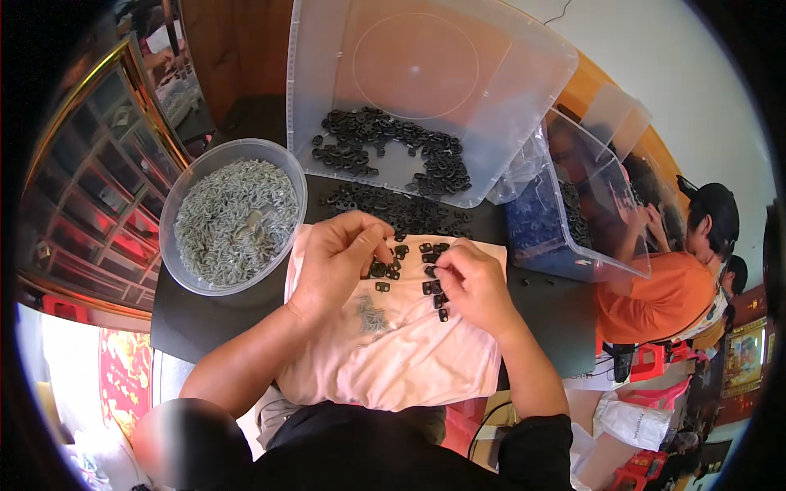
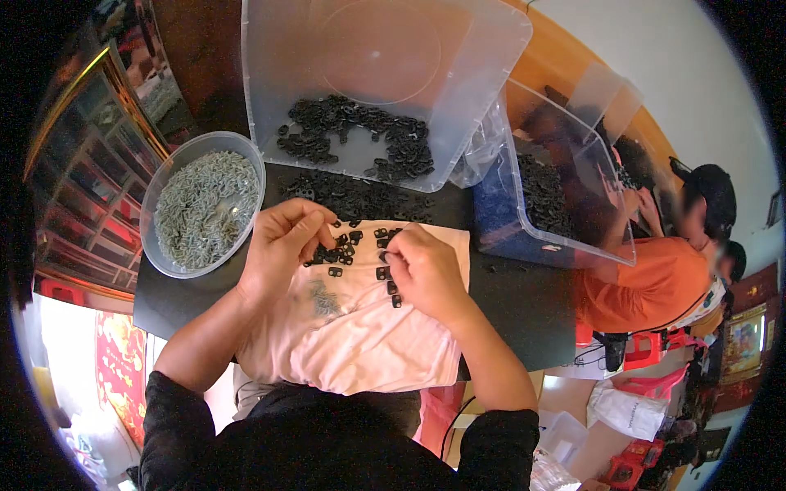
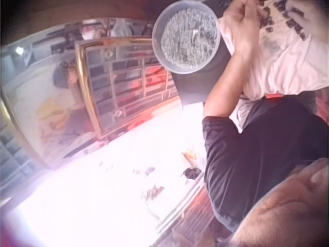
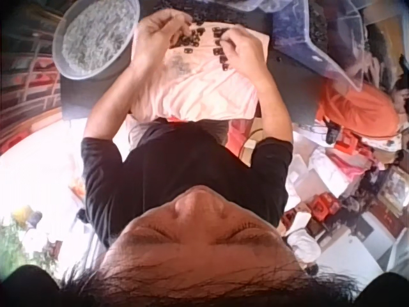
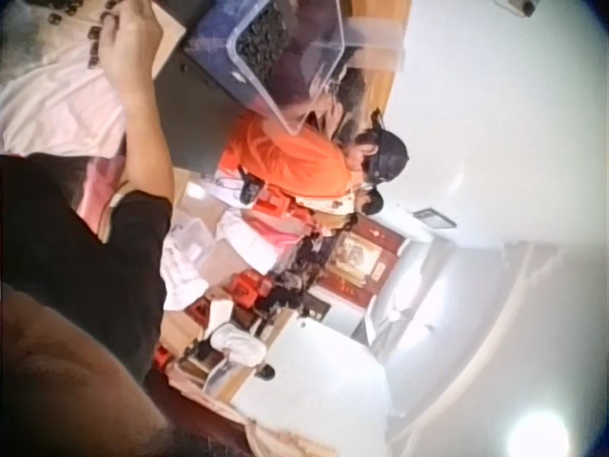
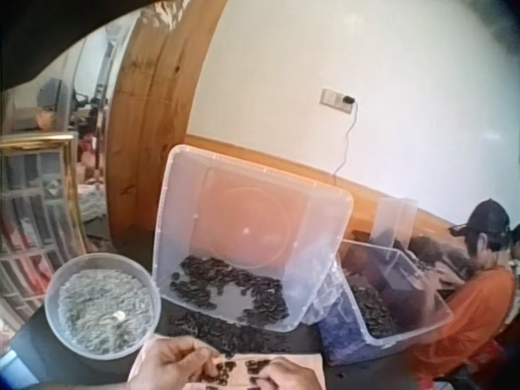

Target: The person assembles small black plastic components by inserting metal screws into them using both hands. The person picks up a component and a screw, aligns them, and presses them together, then places the assembled unit onto a pink cloth on the table. The process is repeated continuously throughout the clip.

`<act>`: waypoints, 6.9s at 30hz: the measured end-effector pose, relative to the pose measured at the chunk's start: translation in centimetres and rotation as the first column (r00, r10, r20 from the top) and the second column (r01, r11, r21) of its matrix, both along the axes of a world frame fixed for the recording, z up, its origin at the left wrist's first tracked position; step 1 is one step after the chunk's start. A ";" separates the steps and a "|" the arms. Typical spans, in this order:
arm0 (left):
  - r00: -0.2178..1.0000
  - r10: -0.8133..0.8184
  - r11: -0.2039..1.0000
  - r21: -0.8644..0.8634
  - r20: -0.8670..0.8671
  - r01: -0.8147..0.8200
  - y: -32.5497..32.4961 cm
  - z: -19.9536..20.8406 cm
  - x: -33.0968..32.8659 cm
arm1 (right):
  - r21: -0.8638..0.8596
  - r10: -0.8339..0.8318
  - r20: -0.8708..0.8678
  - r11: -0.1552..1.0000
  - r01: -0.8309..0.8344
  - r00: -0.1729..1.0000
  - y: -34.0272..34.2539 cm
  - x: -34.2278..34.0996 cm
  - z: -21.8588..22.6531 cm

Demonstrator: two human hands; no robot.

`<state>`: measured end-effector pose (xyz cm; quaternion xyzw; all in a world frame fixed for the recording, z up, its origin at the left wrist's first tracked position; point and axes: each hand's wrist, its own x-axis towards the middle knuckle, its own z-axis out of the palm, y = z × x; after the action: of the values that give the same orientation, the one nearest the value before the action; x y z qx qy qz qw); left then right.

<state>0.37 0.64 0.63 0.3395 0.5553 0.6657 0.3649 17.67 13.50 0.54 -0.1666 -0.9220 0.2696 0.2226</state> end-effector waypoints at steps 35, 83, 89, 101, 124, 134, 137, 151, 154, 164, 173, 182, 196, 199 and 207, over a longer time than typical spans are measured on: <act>0.748 -0.265 0.964 -0.162 -0.608 0.209 0.0 -0.6 1.9 | -0.826 -0.101 -0.106 0.562 -0.032 0.989 -0.5 1.3 0.7; 0.947 -0.306 0.951 -0.072 -0.097 0.300 -0.3 -2.0 2.8 | -0.662 -0.081 -0.319 0.732 -0.160 0.944 -3.7 0.1 -1.1; 0.935 -0.331 0.942 -0.091 -0.123 0.322 -0.1 -0.8 2.4 | -0.756 -0.135 -0.237 0.648 -0.096 0.962 -2.7 0.4 0.2; 0.724 -0.156 0.985 -0.050 -0.672 0.165 0.3 -0.3 2.2 | -0.848 -0.321 -0.420 0.473 -0.240 0.849 3.1 2.3 0.4; 0.314 -0.076 0.971 -0.141 -0.947 -0.193 2.5 3.0 -3.1 | -0.830 -0.249 -0.459 0.464 -0.311 0.853 2.5 2.4 0.5; 0.197 -0.254 0.935 -0.292 -0.947 -0.200 6.8 0.5 -3.3 | -0.827 -0.244 -0.458 0.469 -0.310 0.855 2.5 2.2 0.1; 0.156 -0.330 0.908 -0.358 -0.931 -0.218 7.4 0.5 -3.7 | -0.821 -0.239 -0.467 0.474 -0.318 0.851 2.4 2.3 0.1; 0.937 -0.346 0.919 -0.217 -0.048 0.329 5.0 1.3 -1.5 | -0.825 -0.220 -0.446 0.478 -0.302 0.868 2.4 2.3 0.1; 0.933 -0.346 0.907 -0.218 0.102 0.360 3.1 1.1 -0.5 | -0.828 -0.222 -0.445 0.471 -0.304 0.868 2.1 2.0 0.0; 0.822 -0.390 0.882 -0.089 0.415 0.463 0.7 0.0 0.3 | -0.851 -0.190 -0.399 0.440 -0.286 0.897 1.3 1.8 -0.1; 0.826 -0.355 0.921 0.011 0.437 0.390 0.7 -0.2 1.2 | -0.838 -0.141 -0.383 0.469 -0.279 0.913 0.1 1.7 0.1; 0.873 -0.313 0.948 0.075 0.375 0.308 0.2 -0.3 2.6 | -0.834 -0.160 -0.323 0.514 -0.201 0.933 -1.1 1.6 0.7; 0.848 -0.291 0.938 -0.044 0.443 0.345 0.1 -0.3 3.1 | -0.740 -0.201 -0.358 0.656 -0.146 0.912 -2.3 1.5 1.4; 0.868 -0.287 0.938 -0.066 0.404 0.341 0.2 -0.3 3.0 | -0.734 -0.196 -0.348 0.665 -0.136 0.917 -2.1 1.5 1.2; 0.883 -0.370 0.894 -0.149 0.289 0.424 0.1 0.3 2.8 | -0.744 -0.207 -0.341 0.655 -0.129 0.917 -2.1 1.5 1.2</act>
<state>3.18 0.72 0.91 0.3186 0.4886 0.5526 0.5954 19.17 11.35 1.76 -0.2055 -0.6572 0.6502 0.3210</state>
